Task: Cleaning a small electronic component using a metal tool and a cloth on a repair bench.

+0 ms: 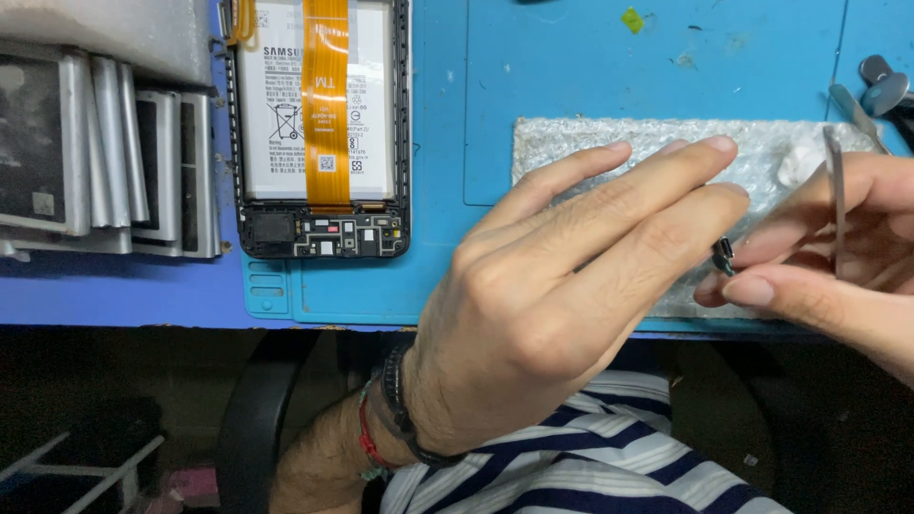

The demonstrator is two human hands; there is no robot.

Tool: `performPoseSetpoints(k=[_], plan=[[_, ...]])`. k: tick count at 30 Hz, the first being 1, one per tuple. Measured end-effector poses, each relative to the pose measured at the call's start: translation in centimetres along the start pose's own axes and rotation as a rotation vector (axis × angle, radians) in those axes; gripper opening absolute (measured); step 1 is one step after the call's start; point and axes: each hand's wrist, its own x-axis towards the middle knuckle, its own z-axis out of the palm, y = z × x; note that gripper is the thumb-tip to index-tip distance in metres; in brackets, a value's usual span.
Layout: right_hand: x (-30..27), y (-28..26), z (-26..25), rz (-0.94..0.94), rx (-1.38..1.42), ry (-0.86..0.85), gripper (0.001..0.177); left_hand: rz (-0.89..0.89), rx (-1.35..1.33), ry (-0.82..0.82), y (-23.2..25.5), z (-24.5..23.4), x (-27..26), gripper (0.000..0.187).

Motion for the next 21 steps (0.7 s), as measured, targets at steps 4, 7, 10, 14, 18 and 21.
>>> performPoseSetpoints(k=[4, 7, 10, 14, 18, 21], plan=[[0.2, -0.1, -0.1, 0.020, -0.017, -0.003, 0.029, 0.018, 0.005, -0.002, -0.1, -0.1, 0.0, 0.019], [0.0, 1.0, -0.3, 0.019, 0.022, 0.023, 0.028, 0.011, 0.075, -0.026, -0.1, -0.3, -0.1, 0.025], [-0.1, 1.2, -0.2, 0.000, 0.025, 0.010, 0.027, -0.002, 0.062, -0.046, 0.0, -0.5, -0.1, 0.026], [-0.1, 0.7, 0.0, -0.033, -0.016, 0.016, 0.030, -0.006, 0.118, -0.009, 0.0, -0.2, -0.3, 0.022], [1.2, 4.6, -3.4, -0.097, 0.101, -0.089, 0.026, 0.029, 0.133, 0.026, -0.4, 0.5, -0.5, 0.023], [4.7, 10.2, -11.1, -0.121, -0.160, -0.218, 0.043, 0.022, 0.152, 0.005, -0.6, 0.6, -0.2, 0.019]])
